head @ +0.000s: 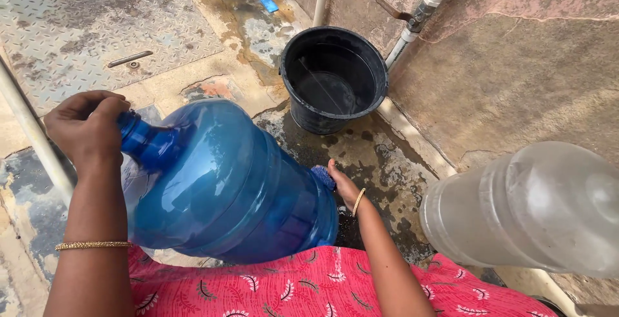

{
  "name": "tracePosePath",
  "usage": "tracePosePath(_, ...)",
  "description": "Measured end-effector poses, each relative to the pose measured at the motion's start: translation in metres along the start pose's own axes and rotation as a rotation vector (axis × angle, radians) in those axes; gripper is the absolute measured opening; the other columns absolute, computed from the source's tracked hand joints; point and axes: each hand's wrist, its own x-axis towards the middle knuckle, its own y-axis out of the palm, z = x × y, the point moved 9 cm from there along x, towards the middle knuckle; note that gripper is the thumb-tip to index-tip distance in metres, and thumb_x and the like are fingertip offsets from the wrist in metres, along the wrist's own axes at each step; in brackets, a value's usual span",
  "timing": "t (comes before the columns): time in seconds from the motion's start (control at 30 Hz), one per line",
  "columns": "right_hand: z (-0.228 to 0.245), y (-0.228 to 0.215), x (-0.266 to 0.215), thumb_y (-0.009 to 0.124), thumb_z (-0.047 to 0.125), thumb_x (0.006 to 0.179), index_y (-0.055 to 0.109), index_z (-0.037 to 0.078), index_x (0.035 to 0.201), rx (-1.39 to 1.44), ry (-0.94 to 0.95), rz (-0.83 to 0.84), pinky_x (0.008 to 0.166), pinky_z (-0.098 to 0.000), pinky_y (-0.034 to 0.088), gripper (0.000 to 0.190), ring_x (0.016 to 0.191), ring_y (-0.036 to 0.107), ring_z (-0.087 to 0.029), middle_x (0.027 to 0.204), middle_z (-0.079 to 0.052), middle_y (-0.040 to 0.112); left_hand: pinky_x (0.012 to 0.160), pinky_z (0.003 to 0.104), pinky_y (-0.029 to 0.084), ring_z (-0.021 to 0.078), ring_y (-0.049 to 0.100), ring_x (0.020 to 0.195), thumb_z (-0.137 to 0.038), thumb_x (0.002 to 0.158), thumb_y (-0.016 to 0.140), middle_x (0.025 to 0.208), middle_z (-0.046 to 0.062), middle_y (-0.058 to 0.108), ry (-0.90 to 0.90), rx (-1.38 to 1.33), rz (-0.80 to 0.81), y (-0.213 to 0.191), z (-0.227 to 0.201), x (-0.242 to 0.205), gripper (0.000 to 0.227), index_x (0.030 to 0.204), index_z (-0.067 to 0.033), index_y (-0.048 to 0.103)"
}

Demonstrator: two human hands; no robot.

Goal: The person is filling a large blue water jug from a water tap and then rinsing the outside of the jug.

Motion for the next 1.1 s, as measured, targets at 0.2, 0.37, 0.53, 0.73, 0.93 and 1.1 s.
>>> tracePosePath(0.2,0.137,0.077,-0.048,0.009,0.079,0.096,0.03,-0.004,0.153,-0.353,-0.292,-0.258,0.124,-0.0504,0.019,0.102,0.152,0.026,-0.041,0.159,-0.027,0.032,0.077,0.024,0.059,0.0101,0.071,0.077,0.002,0.082,0.072,0.086,0.007,0.075,0.072,-0.054,-0.187,-0.017,0.013,-0.002,0.008,0.09,0.0,0.075)
tracePosePath(0.37,0.2,0.155,-0.136,0.005,0.081,0.095,0.003,-0.005,0.162,-0.546,-0.58,-0.338,0.126,-0.0508,0.0,0.109,0.159,-0.001,-0.042,0.171,-0.027,0.002,0.077,0.024,0.056,0.0093,0.068,0.078,0.001,0.083,0.072,0.087,0.006,0.074,0.047,0.023,-0.173,-0.021,0.014,0.0,0.009,0.091,0.0006,0.076)
tracePosePath(0.53,0.082,0.03,-0.046,0.001,0.086,0.084,0.007,0.006,0.162,-0.527,-0.034,-0.32,0.127,-0.0483,0.001,0.112,0.159,-0.004,-0.033,0.171,-0.015,0.002,0.079,0.022,0.055,0.0076,0.069,0.08,-0.003,0.085,0.071,0.089,0.005,0.074,0.136,0.048,-0.094,-0.004,-0.017,-0.019,0.014,0.096,-0.0002,0.078)
tracePosePath(0.73,0.113,0.047,-0.076,0.001,0.09,0.075,0.007,0.015,0.164,-0.409,0.105,-0.223,0.126,-0.0464,0.005,0.116,0.158,-0.004,-0.029,0.172,-0.011,0.001,0.072,0.022,0.05,0.0074,0.065,0.076,-0.007,0.087,0.069,0.082,0.002,0.073,0.249,0.257,-0.163,0.015,-0.05,-0.04,0.014,0.092,-0.0047,0.081)
tracePosePath(0.93,0.101,0.03,-0.064,0.0,0.092,0.072,0.002,0.01,0.163,-0.499,-0.016,-0.122,0.126,-0.0447,0.006,0.122,0.158,-0.005,-0.026,0.172,-0.01,-0.002,0.077,0.021,0.052,0.0066,0.068,0.079,-0.005,0.084,0.064,0.085,0.002,0.073,0.286,0.216,-0.099,0.022,-0.053,-0.043,0.018,0.092,-0.004,0.08)
tracePosePath(1.1,0.04,-0.011,-0.072,-0.002,0.095,0.067,-0.001,0.01,0.162,-0.163,0.128,0.135,0.126,-0.0508,0.007,0.127,0.158,-0.008,-0.028,0.171,-0.011,-0.009,0.075,0.021,0.051,0.0072,0.067,0.079,-0.003,0.082,0.064,0.087,0.003,0.075,0.303,0.239,-0.141,0.016,-0.043,-0.035,0.021,0.093,-0.0035,0.082)
